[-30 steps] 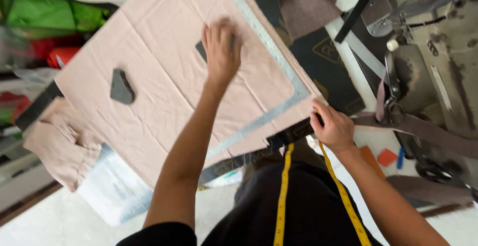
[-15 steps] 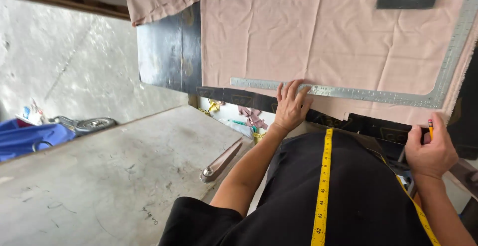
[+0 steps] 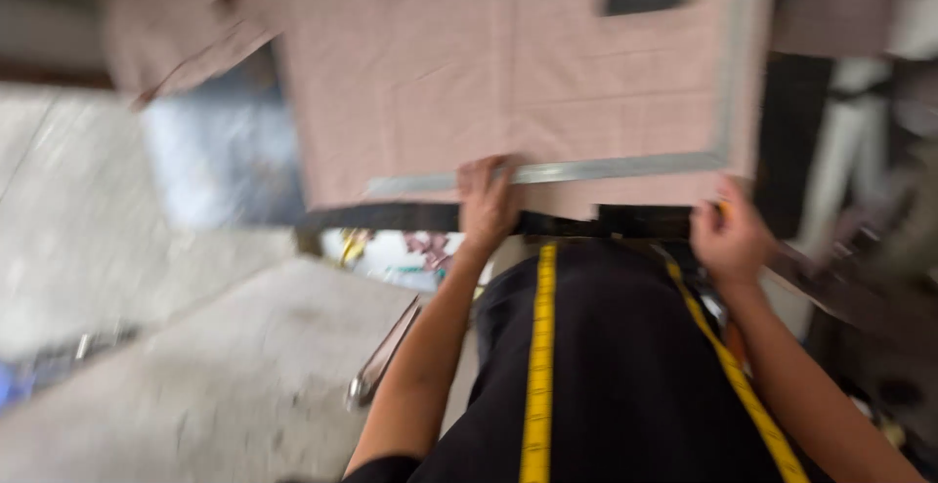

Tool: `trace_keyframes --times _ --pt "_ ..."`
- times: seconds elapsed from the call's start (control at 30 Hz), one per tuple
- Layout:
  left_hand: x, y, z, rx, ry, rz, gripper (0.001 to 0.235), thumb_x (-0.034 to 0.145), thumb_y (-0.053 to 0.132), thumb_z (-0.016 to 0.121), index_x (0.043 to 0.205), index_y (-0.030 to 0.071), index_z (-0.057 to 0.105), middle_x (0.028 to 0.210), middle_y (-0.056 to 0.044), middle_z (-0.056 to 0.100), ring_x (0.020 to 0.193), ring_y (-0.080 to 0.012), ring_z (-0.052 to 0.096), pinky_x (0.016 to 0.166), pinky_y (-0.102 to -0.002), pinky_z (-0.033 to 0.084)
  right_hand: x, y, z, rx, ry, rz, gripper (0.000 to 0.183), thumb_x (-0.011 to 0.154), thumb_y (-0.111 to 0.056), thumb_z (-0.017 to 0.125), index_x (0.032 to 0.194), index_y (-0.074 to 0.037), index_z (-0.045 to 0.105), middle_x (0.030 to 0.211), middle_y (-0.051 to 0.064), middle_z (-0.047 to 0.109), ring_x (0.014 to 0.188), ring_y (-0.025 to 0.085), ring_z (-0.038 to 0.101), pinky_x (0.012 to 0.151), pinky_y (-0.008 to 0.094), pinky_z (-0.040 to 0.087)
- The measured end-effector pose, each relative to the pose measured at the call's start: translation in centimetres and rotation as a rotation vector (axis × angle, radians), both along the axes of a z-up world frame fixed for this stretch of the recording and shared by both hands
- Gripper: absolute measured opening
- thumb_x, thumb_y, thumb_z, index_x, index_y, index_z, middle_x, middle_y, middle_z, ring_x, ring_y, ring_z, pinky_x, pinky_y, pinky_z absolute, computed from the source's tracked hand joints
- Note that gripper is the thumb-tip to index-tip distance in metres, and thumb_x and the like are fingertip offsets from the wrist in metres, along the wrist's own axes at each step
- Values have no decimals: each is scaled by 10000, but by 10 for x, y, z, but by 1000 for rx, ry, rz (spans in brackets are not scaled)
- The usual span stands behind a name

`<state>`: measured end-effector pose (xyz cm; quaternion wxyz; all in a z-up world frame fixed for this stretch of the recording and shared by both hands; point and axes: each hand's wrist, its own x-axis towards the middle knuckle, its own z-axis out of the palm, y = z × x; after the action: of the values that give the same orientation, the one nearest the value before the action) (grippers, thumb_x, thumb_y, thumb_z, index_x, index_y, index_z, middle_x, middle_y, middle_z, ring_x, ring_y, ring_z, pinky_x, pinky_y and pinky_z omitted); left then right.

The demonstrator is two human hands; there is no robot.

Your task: Measuring, marking, and cutting fabric components on a workbench using a ruler and scissors.

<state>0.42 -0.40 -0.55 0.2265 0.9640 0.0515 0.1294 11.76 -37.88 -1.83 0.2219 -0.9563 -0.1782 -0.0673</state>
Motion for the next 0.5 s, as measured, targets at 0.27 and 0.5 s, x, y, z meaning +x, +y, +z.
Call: trace_keyframes --times 0.27,0.5 --pt "57 -18 18 -6 37 -272 275 1028 281 609 1278 165 605 1359 -98 544 1338 -299 512 1154 -545 272 -9 3 -12 730 293 -594 144 1084 -208 644 1052 -110 743 704 35 637 710 157 622 710 336 520" --pt "194 -71 51 157 82 -1124 408 964 145 582 1371 131 569 1522 -122 467 1445 -308 439 1198 -578 291 -35 45 22 932 348 -836 198 1087 -219 725 1121 -25 750 719 53 590 676 84 546 651 253 475"
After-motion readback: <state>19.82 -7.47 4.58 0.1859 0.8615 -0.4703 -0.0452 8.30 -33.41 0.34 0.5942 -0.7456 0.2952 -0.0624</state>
